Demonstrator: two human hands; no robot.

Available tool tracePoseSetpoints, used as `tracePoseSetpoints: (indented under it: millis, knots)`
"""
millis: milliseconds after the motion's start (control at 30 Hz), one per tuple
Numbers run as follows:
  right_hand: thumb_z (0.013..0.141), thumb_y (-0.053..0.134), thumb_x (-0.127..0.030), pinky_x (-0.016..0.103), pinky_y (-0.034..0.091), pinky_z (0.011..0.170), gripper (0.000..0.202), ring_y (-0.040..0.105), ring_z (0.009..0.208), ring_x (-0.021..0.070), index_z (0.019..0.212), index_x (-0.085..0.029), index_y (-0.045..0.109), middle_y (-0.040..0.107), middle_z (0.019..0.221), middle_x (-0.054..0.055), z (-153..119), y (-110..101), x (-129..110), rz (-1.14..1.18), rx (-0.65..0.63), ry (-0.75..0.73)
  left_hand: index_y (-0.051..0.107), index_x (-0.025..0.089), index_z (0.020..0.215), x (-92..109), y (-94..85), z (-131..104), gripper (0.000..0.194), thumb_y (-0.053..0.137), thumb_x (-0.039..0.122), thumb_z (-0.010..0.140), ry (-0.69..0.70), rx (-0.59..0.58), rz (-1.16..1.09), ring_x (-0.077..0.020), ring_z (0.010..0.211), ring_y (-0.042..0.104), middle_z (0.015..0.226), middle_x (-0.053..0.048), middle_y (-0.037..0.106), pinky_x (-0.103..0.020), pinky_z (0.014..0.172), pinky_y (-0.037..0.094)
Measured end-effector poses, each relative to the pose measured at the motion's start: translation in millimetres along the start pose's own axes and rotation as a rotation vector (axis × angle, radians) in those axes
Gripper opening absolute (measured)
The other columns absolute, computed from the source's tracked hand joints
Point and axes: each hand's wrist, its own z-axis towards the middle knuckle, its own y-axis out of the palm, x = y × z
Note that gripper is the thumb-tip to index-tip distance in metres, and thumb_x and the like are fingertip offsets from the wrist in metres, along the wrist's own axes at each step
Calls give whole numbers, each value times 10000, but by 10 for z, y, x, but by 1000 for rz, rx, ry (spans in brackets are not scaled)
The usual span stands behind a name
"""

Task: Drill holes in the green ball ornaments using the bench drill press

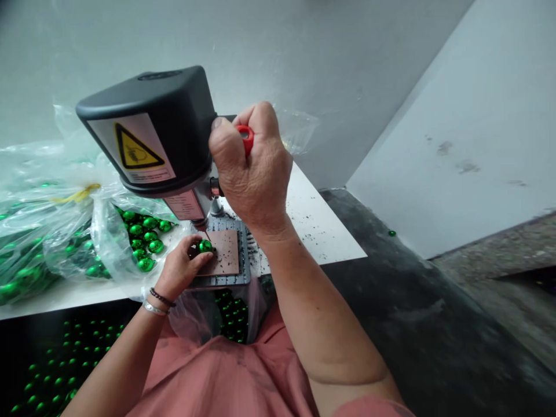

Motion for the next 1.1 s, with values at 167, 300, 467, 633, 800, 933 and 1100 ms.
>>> tracePoseSetpoints:
  millis: [167,300,467,633,800,933,1100]
  knots:
    - [816,476,-315,156,328,533,209,312,551,21,697,-172,381,336,605,-55,-8,-2,-1,19,5,-8,592,187,1055,13,43,71,365,641,285,707,70,-29,48,-185,908,596,1014,-52,653,-325,837,460]
    - [811,493,-321,164,329,535,224,320,550,26,687,-173,380,347,609,-49,-10,0,6,33,12,-21,608,181,1067,13,83,91,388,666,266,693,144,-33,53,-200,1045,568,1116,-74,626,-339,950,422]
    - [824,488,-320,173,330,540,226,319,552,29,695,-180,365,324,614,-50,-12,-1,19,21,-6,-18,608,180,1126,-7,95,45,406,614,353,759,100,-38,31,-202,1062,574,1154,-91,611,-323,962,426]
    - [845,446,-334,164,332,531,218,324,537,16,716,-178,366,309,615,-57,-44,-24,6,-20,-24,-30,611,183,1138,13,87,25,391,561,364,795,95,-33,57,-207,1070,574,1153,-87,627,-315,958,424]
    - [815,472,-259,162,358,513,167,351,516,17,694,-186,382,355,598,-64,-172,-98,-37,-80,13,-86,624,189,1116,35,68,54,378,562,373,791,81,-59,69,-206,1060,579,1144,-80,639,-320,946,422]
    - [761,504,-202,175,338,485,159,306,478,23,658,-199,382,340,553,-72,-329,-194,-43,-178,24,-124,620,204,1123,21,66,65,383,571,376,784,74,-65,55,-205,1068,578,1150,-69,641,-323,942,421]
    - [743,514,-192,210,331,482,105,329,488,43,701,-204,419,384,564,-59,-520,-296,30,-287,-23,-219,623,200,1116,27,85,69,385,596,357,766,92,-67,60,-212,1069,579,1146,-73,644,-328,945,418]
